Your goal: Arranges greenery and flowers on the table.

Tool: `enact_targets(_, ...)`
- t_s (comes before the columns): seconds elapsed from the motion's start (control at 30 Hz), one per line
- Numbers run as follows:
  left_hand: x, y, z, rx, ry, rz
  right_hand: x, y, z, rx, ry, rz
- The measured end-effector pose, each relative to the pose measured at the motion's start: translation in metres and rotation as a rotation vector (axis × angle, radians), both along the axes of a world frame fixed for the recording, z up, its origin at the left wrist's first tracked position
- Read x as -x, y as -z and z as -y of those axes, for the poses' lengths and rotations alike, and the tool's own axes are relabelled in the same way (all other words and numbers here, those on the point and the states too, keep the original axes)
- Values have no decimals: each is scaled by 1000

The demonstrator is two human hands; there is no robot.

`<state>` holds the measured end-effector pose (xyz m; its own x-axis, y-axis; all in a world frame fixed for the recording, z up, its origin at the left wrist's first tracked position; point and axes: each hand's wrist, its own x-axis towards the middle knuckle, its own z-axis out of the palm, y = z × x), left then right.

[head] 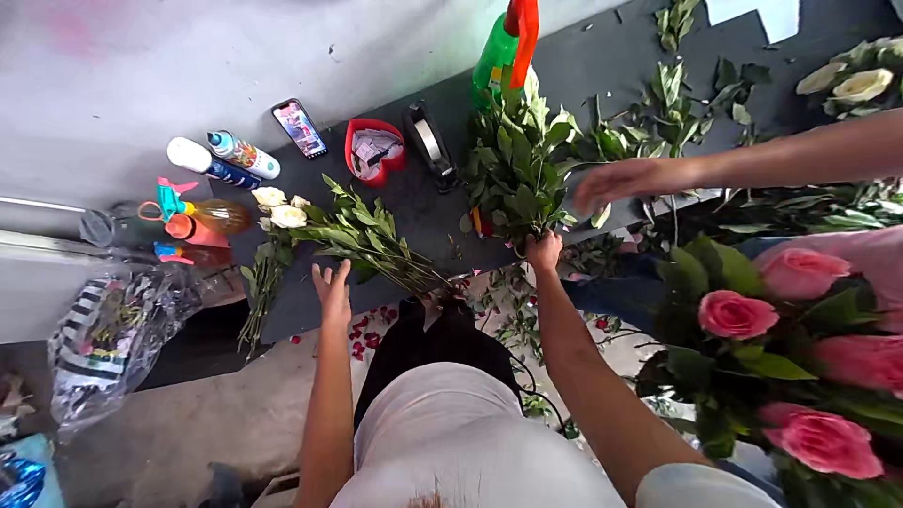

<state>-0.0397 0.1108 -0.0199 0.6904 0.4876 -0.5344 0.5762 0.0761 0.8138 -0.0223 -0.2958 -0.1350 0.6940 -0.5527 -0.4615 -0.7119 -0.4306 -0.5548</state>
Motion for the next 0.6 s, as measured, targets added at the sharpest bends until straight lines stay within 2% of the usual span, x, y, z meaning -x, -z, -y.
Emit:
enact_targets(0.1,22,1,-7,19,-71,-47,-14,3,1,50,-44,-165)
enact_targets(0.2,33,1,-18,40,-160,-53,-14,-4,-3,122,-67,-190)
enact_targets(0.4,26,-8,-19,116,-274,19,24,-32,-30,192,76,154)
enact_targets(0.6,4,11,4,223,-98,36,53,-45,-36,33,226,82)
